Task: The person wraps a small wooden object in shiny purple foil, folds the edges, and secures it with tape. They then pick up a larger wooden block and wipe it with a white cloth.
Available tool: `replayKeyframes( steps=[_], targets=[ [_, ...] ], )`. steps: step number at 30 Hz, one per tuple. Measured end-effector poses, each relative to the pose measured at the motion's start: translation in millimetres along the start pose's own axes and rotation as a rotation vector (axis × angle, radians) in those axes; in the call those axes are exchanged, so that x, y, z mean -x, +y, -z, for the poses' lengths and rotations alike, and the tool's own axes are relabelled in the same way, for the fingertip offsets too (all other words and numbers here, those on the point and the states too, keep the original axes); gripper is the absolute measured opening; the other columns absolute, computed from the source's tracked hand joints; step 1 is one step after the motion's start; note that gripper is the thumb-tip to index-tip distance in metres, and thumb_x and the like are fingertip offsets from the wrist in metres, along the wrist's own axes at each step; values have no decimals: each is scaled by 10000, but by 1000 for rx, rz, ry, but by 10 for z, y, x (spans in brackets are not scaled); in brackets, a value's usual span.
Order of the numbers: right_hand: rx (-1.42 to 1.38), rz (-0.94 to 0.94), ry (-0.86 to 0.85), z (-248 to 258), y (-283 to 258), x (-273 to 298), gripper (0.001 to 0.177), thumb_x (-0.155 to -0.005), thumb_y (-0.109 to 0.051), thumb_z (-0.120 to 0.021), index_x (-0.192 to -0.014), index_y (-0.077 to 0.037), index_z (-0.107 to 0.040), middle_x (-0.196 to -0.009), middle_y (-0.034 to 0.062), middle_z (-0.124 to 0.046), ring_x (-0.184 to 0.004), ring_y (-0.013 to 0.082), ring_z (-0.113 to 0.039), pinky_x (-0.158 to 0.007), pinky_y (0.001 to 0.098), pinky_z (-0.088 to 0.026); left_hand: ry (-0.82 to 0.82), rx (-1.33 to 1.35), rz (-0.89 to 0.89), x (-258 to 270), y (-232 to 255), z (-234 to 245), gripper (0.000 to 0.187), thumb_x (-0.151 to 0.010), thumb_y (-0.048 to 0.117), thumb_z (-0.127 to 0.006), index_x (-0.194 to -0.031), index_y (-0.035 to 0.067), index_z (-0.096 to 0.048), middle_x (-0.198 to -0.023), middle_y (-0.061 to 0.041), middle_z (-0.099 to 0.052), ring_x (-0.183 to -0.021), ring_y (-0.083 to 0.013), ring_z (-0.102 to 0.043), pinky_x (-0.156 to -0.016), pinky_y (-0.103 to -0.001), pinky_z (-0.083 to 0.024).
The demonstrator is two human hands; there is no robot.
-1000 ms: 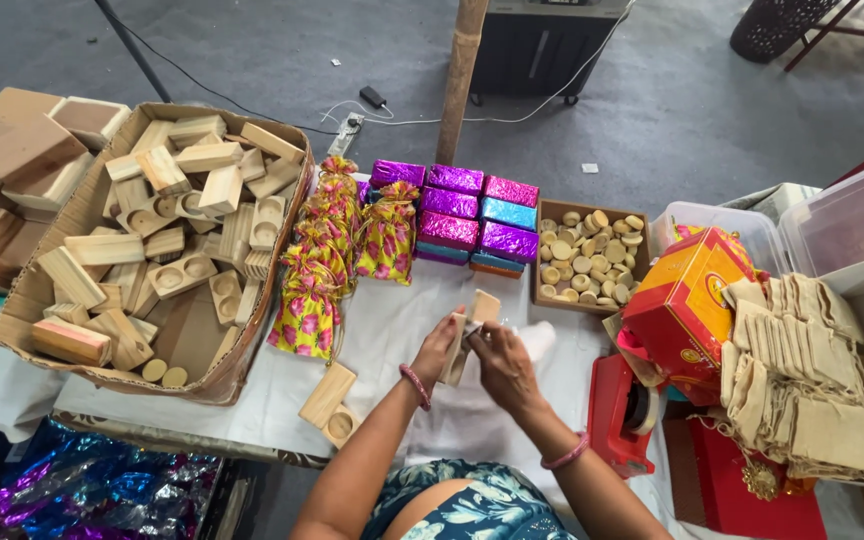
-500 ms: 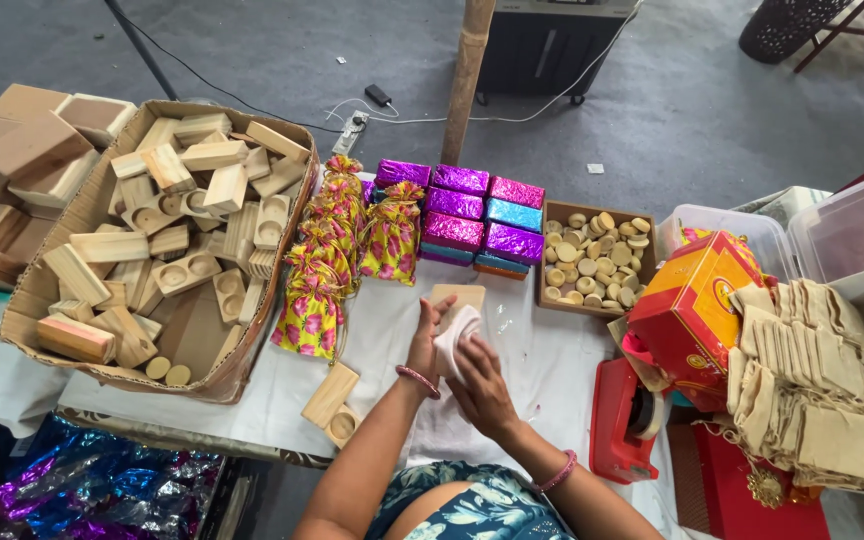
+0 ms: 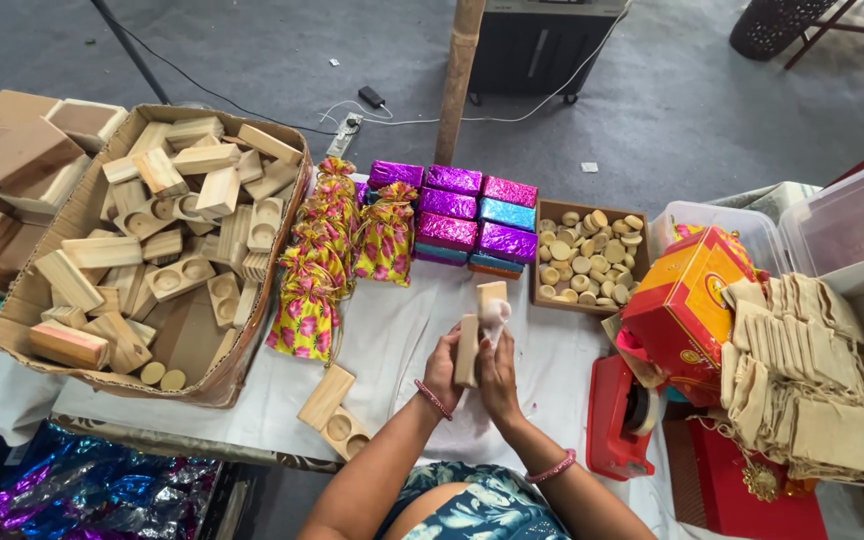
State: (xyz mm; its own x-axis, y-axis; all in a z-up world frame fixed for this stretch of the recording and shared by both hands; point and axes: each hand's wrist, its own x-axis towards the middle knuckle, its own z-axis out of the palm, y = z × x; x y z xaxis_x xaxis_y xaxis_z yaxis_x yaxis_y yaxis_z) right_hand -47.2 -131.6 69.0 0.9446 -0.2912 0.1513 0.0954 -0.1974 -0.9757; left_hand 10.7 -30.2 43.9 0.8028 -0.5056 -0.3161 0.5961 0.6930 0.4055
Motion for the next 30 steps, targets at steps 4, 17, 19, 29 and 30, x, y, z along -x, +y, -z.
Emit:
replayKeyframes(
  steps=[4, 17, 19, 29, 30],
  targets=[
    [108, 291, -52, -43, -137, 221, 480, -1089, -232, -465, -1484, 42, -459, -1561, 230, -406, -1455, 341, -397, -1166, 391, -336, -112, -38, -50, 329, 388, -567, 653, -992, 583, -364, -1362, 84, -564, -1206, -93, -691, -1086, -189, -695, -934, -344, -578],
    [-497, -241, 34, 10, -137, 195, 449, -1009, -243, -448, -1441, -119, -429, -1191, 44, -657, -1058, 141, -624, -911, 272, -517, -4, 28, 13, 155, 115, -164, 468, -1002, 381, -571, -1371, 93, -581, -1189, -69, -704, -1030, -197, -693, -882, -342, -582],
    [-294, -214, -133, 8, 151, 371, 443, -1026, -149, -540, -1451, -24, -547, -1076, 102, -648, -956, 156, -568, -835, 287, -476, 39, 132, -89, 145, 263, -179, 525, -999, 467, -590, -1336, 65, -558, -1137, -111, -681, -991, -260, -695, -844, -411, -599],
    [193, 59, 152, 312, -262, -327, 494, -985, -92, -498, -1469, 0, -468, -1489, 195, -482, -1196, 240, -584, -959, 359, -510, -101, -501, 18, 308, 323, -245, 772, -792, 21, -711, -1467, 202, -384, -1229, -75, -633, -1092, -226, -659, -927, -378, -579],
    [358, 243, 26, 265, -187, -288, 514, -1004, -181, -515, -1488, -14, -477, -1555, 189, -436, -1356, 287, -471, -1091, 412, -409, -114, -516, 5, 290, 274, -215, 783, -805, 14, -686, -1501, 173, -363, -1262, -90, -634, -1134, -220, -659, -959, -363, -569]
  ],
)
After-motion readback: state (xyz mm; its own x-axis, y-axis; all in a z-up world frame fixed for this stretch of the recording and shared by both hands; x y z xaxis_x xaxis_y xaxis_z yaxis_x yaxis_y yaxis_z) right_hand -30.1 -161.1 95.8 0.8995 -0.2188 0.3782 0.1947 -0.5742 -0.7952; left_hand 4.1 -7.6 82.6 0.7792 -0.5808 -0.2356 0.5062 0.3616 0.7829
